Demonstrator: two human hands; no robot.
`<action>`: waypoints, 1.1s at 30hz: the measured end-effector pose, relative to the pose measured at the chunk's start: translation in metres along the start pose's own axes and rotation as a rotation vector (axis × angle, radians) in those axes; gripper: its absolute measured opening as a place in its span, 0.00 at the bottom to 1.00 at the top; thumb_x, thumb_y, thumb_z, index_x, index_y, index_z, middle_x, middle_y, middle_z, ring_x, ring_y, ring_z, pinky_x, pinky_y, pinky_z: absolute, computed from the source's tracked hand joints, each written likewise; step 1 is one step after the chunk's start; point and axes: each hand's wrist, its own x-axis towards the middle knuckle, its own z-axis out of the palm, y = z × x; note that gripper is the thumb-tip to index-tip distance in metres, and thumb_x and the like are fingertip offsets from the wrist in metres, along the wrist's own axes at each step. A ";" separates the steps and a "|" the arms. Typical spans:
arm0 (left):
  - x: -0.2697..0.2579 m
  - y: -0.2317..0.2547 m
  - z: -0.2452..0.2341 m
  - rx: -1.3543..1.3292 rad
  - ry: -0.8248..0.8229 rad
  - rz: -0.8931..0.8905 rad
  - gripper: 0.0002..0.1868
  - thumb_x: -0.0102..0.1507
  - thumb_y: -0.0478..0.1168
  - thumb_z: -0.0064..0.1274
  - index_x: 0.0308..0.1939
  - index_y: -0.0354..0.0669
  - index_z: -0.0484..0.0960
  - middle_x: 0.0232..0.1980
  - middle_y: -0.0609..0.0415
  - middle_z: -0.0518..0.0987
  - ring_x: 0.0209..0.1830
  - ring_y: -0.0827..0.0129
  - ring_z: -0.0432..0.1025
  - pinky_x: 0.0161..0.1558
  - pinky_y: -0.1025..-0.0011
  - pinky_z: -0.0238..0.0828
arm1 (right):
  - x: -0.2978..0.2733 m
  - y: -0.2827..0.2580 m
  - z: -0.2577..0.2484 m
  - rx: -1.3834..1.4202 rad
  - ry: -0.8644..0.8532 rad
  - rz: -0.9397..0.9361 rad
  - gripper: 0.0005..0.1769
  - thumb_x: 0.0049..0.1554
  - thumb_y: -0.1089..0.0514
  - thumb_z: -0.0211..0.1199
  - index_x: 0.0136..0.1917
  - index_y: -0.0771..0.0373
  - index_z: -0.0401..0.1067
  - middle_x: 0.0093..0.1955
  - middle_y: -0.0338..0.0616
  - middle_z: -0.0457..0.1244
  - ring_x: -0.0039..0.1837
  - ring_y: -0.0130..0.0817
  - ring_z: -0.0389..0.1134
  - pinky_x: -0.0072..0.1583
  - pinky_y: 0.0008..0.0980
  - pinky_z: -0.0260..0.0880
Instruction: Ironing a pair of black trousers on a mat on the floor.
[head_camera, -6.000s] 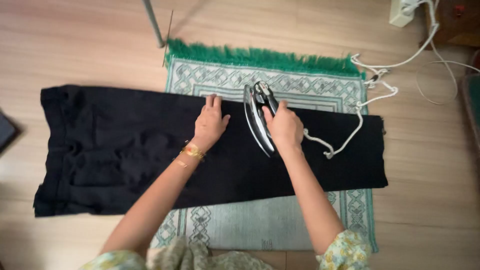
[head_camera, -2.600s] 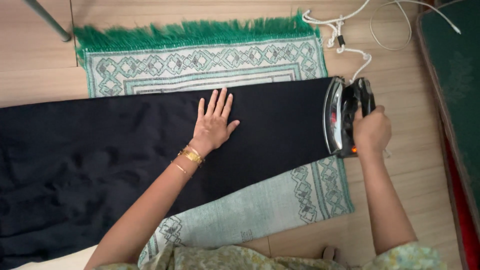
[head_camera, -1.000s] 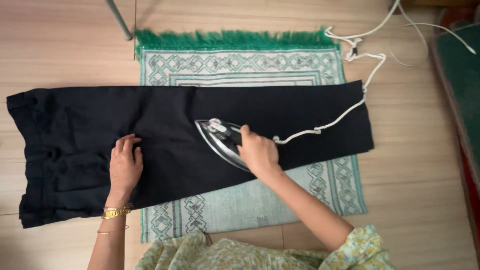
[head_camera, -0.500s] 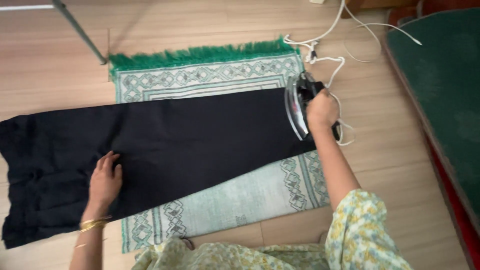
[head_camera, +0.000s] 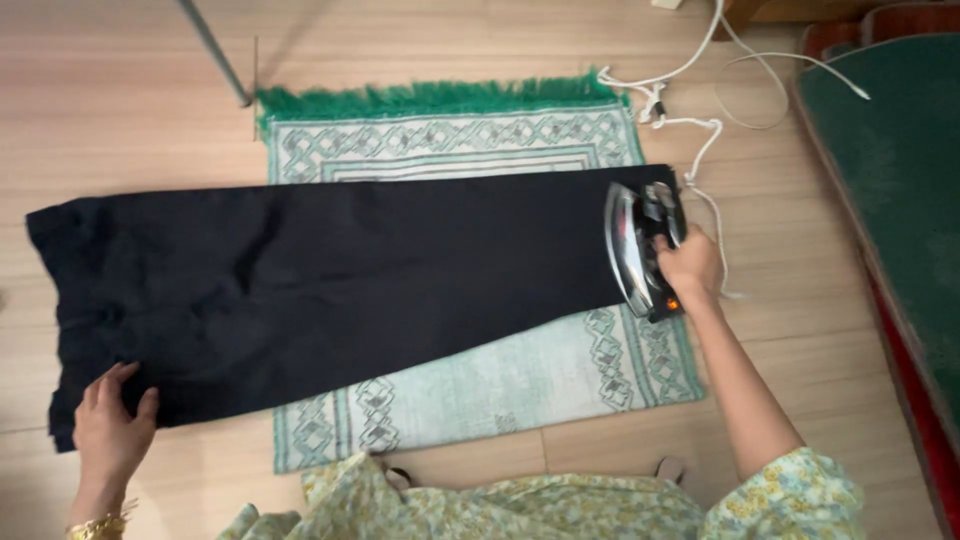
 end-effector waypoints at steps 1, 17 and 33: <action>0.001 -0.002 0.000 0.001 -0.002 -0.005 0.24 0.65 0.44 0.59 0.63 0.45 0.76 0.68 0.44 0.76 0.64 0.46 0.70 0.65 0.54 0.68 | -0.007 -0.020 0.001 -0.001 -0.004 -0.004 0.22 0.56 0.45 0.70 0.51 0.67 0.75 0.46 0.66 0.69 0.51 0.65 0.71 0.52 0.57 0.72; -0.004 0.033 -0.002 -0.143 -0.084 -0.163 0.31 0.64 0.46 0.57 0.73 0.54 0.72 0.79 0.56 0.66 0.75 0.49 0.56 0.73 0.49 0.48 | -0.113 -0.270 0.016 -0.106 -0.490 -0.809 0.19 0.50 0.48 0.70 0.52 0.56 0.73 0.32 0.51 0.69 0.37 0.50 0.73 0.39 0.48 0.74; -0.026 -0.055 -0.022 0.144 -0.017 -0.277 0.32 0.64 0.43 0.70 0.65 0.32 0.71 0.62 0.34 0.73 0.68 0.43 0.66 0.69 0.46 0.63 | -0.025 -0.046 -0.001 -0.267 -0.083 -0.261 0.24 0.54 0.49 0.72 0.59 0.61 0.74 0.40 0.59 0.70 0.44 0.58 0.73 0.45 0.53 0.73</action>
